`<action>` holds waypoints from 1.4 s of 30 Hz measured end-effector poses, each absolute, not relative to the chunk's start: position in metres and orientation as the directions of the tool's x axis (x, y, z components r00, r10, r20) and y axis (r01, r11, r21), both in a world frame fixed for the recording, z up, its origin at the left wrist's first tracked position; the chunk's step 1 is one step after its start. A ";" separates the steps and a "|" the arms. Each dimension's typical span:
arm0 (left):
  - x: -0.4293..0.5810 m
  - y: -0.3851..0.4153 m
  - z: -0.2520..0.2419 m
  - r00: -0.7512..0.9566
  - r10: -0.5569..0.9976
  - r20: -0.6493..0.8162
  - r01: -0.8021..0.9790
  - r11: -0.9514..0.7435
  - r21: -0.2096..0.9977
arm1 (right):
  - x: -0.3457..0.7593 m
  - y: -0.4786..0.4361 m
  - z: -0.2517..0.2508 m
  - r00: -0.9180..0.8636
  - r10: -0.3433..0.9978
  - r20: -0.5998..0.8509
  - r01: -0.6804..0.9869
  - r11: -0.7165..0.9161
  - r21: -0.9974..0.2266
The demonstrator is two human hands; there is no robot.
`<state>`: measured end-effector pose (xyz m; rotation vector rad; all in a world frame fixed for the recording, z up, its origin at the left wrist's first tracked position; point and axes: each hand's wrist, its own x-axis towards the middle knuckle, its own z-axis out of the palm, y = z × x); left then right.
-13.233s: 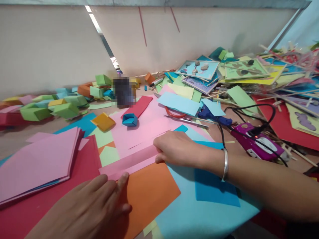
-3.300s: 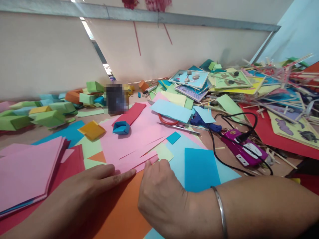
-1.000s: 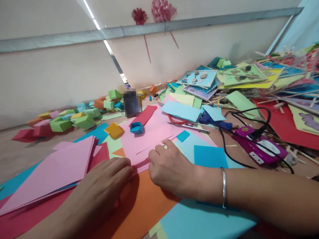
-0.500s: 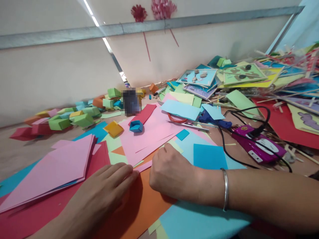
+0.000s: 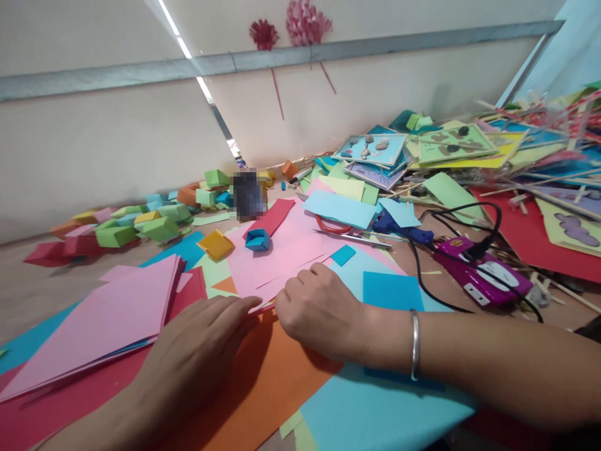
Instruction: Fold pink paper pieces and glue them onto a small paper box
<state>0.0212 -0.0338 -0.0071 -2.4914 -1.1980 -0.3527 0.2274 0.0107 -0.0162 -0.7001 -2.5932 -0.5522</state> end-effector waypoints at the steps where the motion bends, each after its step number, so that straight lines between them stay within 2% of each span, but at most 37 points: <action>1: 0.019 -0.033 -0.008 0.604 0.695 0.391 0.791 -0.583 -0.184 | 0.227 0.011 -0.017 -0.787 0.393 0.475 0.547 0.801 0.243; 3: 0.016 -0.033 -0.009 0.565 0.718 0.407 0.810 -0.575 -0.112 | 0.225 0.012 -0.019 -0.780 0.398 0.484 0.540 0.818 0.198; 7: 0.017 -0.032 -0.011 0.499 0.765 0.408 0.804 -0.584 0.112 | 0.222 0.010 -0.023 -0.791 0.347 0.504 0.468 0.873 0.134; 10: 0.018 -0.029 -0.008 0.446 0.829 0.337 0.805 -0.536 0.253 | 0.223 0.010 -0.022 -0.785 0.357 0.505 0.469 0.877 0.109; 12: 0.018 -0.026 -0.005 0.418 0.858 0.298 0.816 -0.499 0.292 | 0.225 0.012 -0.022 -0.778 0.391 0.493 0.494 0.864 0.094; 14: 0.017 -0.023 -0.003 0.376 0.857 0.353 0.828 -0.482 0.287 | 0.227 0.016 -0.021 -0.765 0.426 0.483 0.522 0.850 0.077; 16: 0.016 -0.022 -0.003 0.328 0.819 0.471 0.837 -0.483 0.257 | 0.229 0.020 -0.022 -0.746 0.465 0.476 0.546 0.837 0.039; 18: 0.016 -0.022 -0.003 0.322 0.751 0.577 0.835 -0.512 0.200 | 0.230 0.023 -0.023 -0.731 0.497 0.467 0.555 0.832 -0.016; 20: 0.016 -0.021 -0.003 0.358 0.699 0.619 0.830 -0.542 0.131 | 0.230 0.025 -0.024 -0.723 0.513 0.463 0.552 0.832 -0.060; 23: 0.014 -0.020 -0.004 0.393 0.680 0.619 0.837 -0.543 0.065 | 0.230 0.024 -0.024 -0.716 0.510 0.476 0.544 0.835 -0.076; 27: 0.011 -0.016 -0.003 0.412 0.664 0.624 0.824 -0.563 0.056 | 0.231 0.025 -0.022 -0.709 0.519 0.477 0.551 0.830 -0.084; 29: 0.011 -0.015 -0.001 0.400 0.678 0.617 0.802 -0.585 0.122 | 0.232 0.027 -0.022 -0.705 0.535 0.465 0.557 0.824 -0.104; 33: 0.013 -0.017 0.002 0.316 0.755 0.574 0.746 -0.572 0.342 | 0.232 0.029 -0.022 -0.708 0.540 0.455 0.541 0.829 -0.141; 36: 0.013 -0.017 0.002 0.239 0.783 0.574 0.752 -0.523 0.401 | 0.232 0.028 -0.021 -0.706 0.536 0.463 0.535 0.832 -0.147; 39: 0.011 -0.015 -0.001 0.295 0.781 0.551 0.773 -0.534 0.343 | 0.232 0.028 -0.020 -0.715 0.542 0.443 0.543 0.828 -0.137; 42: 0.012 -0.013 -0.005 0.447 0.732 0.513 0.776 -0.603 0.185 | 0.232 0.029 -0.020 -0.743 0.521 0.420 0.528 0.842 -0.111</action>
